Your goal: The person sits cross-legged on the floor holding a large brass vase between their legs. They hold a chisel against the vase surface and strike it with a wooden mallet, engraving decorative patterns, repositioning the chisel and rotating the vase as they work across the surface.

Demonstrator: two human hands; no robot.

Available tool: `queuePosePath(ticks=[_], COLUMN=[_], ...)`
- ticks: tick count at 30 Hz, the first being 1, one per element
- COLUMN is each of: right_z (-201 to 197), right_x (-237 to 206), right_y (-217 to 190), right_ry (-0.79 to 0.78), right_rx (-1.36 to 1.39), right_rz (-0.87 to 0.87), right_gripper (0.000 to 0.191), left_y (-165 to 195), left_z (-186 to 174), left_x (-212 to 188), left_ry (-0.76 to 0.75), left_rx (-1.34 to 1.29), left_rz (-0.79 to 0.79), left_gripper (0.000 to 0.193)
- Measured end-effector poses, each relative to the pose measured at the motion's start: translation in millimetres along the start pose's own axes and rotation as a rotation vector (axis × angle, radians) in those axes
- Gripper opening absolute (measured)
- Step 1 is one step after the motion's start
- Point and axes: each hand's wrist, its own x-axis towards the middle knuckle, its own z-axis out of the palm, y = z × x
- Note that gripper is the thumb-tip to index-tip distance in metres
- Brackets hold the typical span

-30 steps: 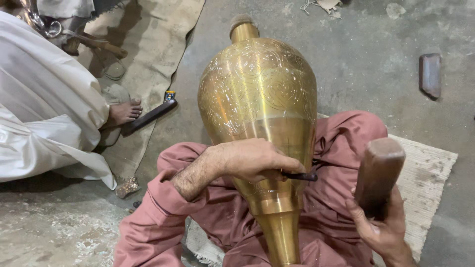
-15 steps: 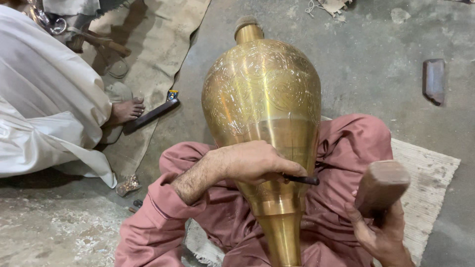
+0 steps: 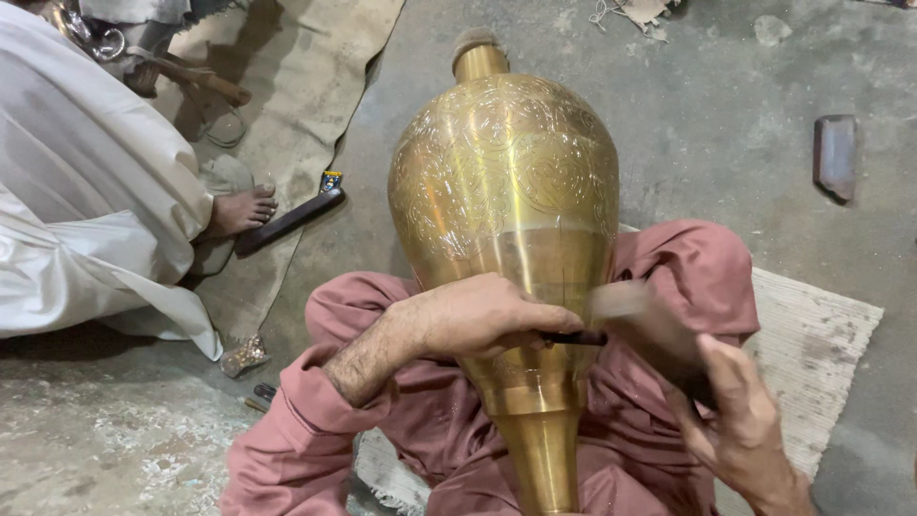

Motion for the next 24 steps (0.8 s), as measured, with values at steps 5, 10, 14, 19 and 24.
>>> queuePosePath(ticks=[5, 10, 14, 19, 24], right_z=[-10, -21, -24, -26, -34], right_x=[11, 36, 48, 57, 70], right_y=[2, -1, -2, 1, 0], right_ry=[-0.024, -0.040, -0.054, -0.097, -0.062], right_rx=[0.190, 0.194, 0.092, 0.125, 0.326], right_rz=[0.097, 0.070, 0.005, 0.060, 0.075], right_gripper=[0.093, 0.090, 0.088, 0.089, 0.087], left_y=[2, 2, 4, 10, 19], left_z=[2, 7, 11, 16, 18], left_x=[-8, -13, -17, -20, -22], left_ry=[0.014, 0.067, 0.097, 0.168, 0.220], left_rx=[-0.089, -0.061, -0.113, -0.102, -0.205], left_rz=[-0.060, -0.076, -0.118, -0.125, -0.179], left_gripper=[0.064, 0.065, 0.067, 0.053, 0.050])
